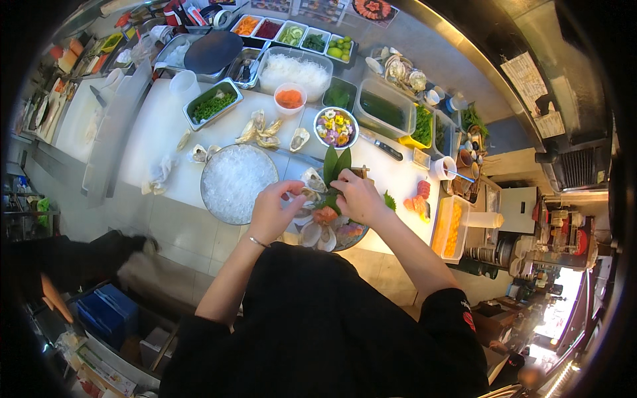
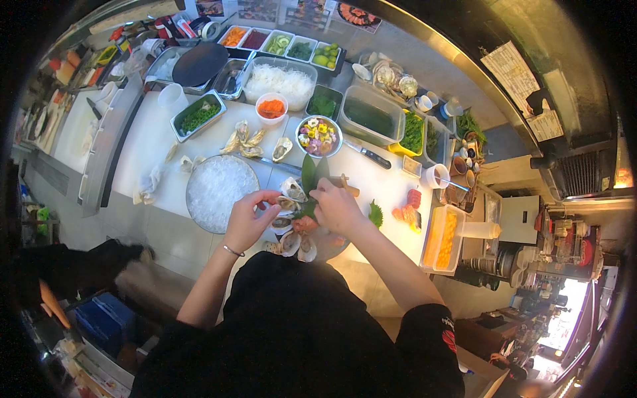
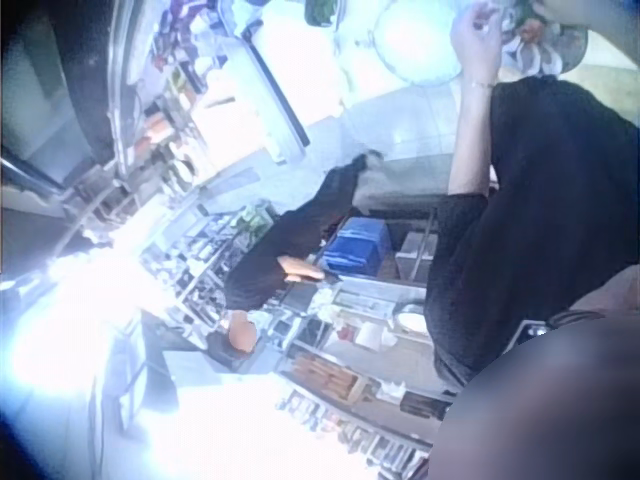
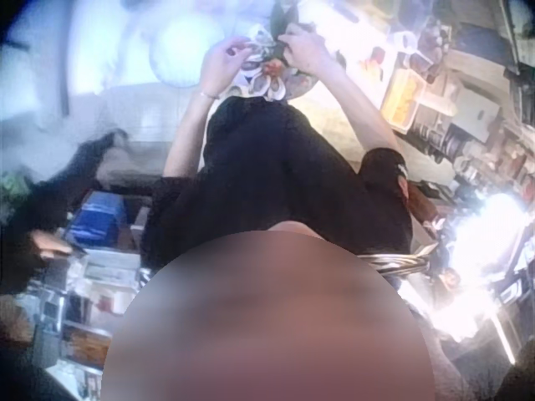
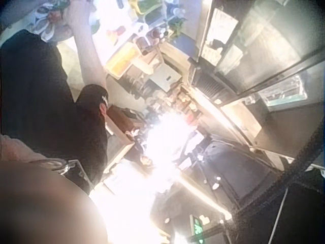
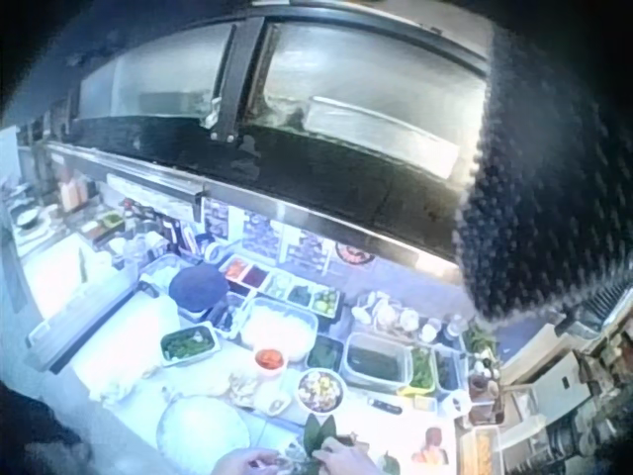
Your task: The person assembles a sashimi platter by arranging oysters, sliced fish, and garnishes on a bed of ice. They place shiso leaves and green garnish, add fish roe with tongs, and finish with a red sauce and additional garnish.
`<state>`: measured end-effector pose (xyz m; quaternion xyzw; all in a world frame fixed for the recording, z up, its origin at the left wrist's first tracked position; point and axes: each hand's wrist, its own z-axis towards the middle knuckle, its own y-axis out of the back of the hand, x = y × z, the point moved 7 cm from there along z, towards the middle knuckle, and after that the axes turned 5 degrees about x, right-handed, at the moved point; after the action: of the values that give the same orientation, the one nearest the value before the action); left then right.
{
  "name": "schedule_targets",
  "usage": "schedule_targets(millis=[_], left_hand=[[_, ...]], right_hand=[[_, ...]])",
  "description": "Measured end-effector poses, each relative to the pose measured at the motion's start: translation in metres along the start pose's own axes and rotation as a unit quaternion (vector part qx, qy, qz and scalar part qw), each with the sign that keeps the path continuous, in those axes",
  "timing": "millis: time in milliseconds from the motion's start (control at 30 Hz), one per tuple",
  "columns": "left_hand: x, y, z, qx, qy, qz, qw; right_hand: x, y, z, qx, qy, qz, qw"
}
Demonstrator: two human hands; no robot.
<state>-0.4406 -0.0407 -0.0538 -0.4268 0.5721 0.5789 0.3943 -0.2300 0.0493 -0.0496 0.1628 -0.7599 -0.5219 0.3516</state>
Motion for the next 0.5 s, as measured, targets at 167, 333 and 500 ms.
schedule_targets(millis=[167,333,500], left_hand=[[0.002,0.000,-0.009,-0.043,0.030,0.002,0.999],[0.002,-0.005,-0.027,-0.079,0.080,0.007,0.994],[-0.001,-0.016,-0.043,-0.103,0.128,0.016,0.986]], right_hand=[[0.006,0.008,-0.004,-0.005,0.037,-0.009,0.999],[-0.057,0.077,0.038,-0.165,0.009,0.158,0.973],[-0.120,0.056,0.151,-0.025,-0.066,0.017,0.997]])
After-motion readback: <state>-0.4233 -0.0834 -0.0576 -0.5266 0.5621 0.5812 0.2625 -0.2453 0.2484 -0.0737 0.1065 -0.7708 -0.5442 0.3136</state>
